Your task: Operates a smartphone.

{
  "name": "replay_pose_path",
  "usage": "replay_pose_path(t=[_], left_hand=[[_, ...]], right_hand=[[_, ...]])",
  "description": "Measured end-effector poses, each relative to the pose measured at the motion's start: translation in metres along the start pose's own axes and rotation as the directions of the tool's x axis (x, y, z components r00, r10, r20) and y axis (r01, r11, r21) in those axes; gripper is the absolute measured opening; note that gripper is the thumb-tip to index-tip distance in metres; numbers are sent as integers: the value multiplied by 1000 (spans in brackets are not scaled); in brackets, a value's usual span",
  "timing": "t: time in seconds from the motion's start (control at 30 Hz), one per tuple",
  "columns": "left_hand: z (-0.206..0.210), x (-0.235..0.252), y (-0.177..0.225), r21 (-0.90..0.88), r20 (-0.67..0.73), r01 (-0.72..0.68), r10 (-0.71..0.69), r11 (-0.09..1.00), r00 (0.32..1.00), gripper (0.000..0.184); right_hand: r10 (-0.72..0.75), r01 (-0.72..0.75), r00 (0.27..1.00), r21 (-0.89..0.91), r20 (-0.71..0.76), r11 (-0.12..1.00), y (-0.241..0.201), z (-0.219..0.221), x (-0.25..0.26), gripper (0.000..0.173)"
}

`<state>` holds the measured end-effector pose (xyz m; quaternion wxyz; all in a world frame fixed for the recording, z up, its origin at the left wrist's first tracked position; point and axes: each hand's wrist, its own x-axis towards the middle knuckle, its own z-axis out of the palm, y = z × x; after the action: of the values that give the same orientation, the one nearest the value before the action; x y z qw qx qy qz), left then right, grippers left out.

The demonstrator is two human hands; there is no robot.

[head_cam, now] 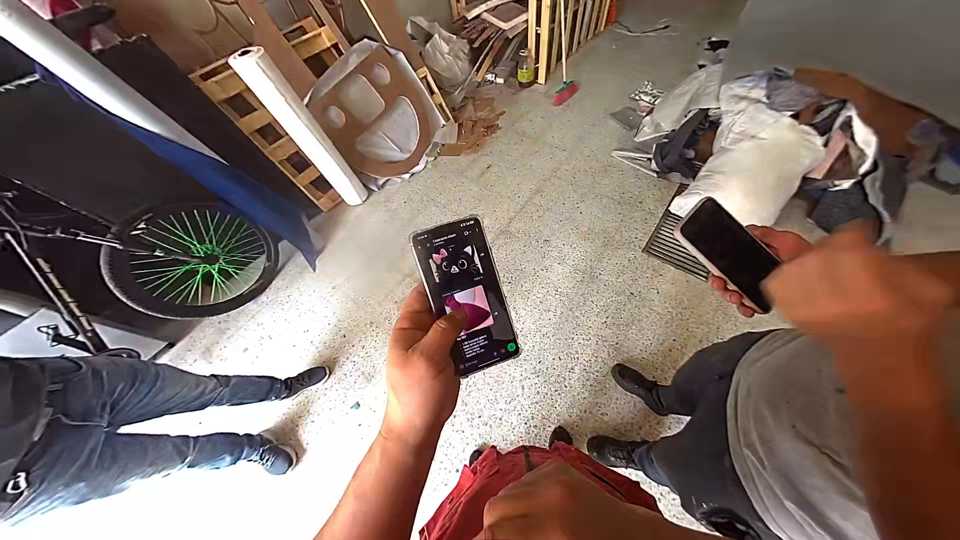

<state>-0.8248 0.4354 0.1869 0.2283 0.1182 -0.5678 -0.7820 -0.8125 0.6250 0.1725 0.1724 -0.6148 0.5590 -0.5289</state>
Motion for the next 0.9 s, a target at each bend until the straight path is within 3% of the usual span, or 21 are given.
replay_pose_path(t=[0.07, 0.1, 0.13, 0.23, 0.3, 0.43, 0.53, 0.57, 0.6, 0.63, 0.7, 0.77, 0.9], left_hand=[[-4, -2, 0, -18, 18, -11, 11, 1000, 1000, 50], [-5, -3, 0, -28, 21, -13, 13, 1000, 1000, 52], [-5, -4, 0, -29, 17, -14, 15, 999, 1000, 52], [-4, -8, 1, -19, -26, -7, 6, 1000, 1000, 38], [-4, -10, 3, -18, -23, -8, 8, 1000, 1000, 34], [-7, -12, 1, -43, 45, -31, 32, 999, 998, 50], [-4, -14, 3, -23, 18, -33, 34, 999, 999, 38], [-3, -15, 4, -8, 7, -32, 32, 999, 999, 36], [-3, -15, 5, 3, 7, -36, 36, 999, 999, 37], [-3, -15, 5, 11, 16, -43, 42, 999, 999, 40], [-5, -15, 4, -7, 49, -55, 55, 998, 997, 50], [-7, -16, 4, -24, 66, -62, 63, 998, 996, 52], [-4, -18, 8, 1, 10, -46, 46, 999, 999, 33]], right_hand=[[230, -229, 969, -16, 96, 973, -34, -26, 24, 21], [424, -418, 868, -80, 260, 905, -63, -53, 52, 21], [504, -497, 814, -102, 287, 862, -78, -63, 67, 20], [449, -446, 871, -62, 200, 893, -77, -55, 62, 19], [481, -477, 845, -76, 234, 875, -82, -57, 66, 19], [495, -493, 839, -67, 225, 867, -84, -55, 65, 19], [521, -516, 803, -98, 289, 851, -89, -60, 70, 20], [486, -479, 822, -100, 298, 872, -84, -59, 65, 21], [360, -355, 904, -66, 229, 933, -66, -47, 46, 21], [153, -153, 986, 1, 65, 988, -36, -22, 19, 20], [-75, 77, 995, 19, -59, 997, -4, 1, -2, 21], [-89, 90, 995, 13, -38, 996, -2, 2, -4, 22], [-71, 71, 997, 24, -24, 997, -6, 1, -2, 21]])
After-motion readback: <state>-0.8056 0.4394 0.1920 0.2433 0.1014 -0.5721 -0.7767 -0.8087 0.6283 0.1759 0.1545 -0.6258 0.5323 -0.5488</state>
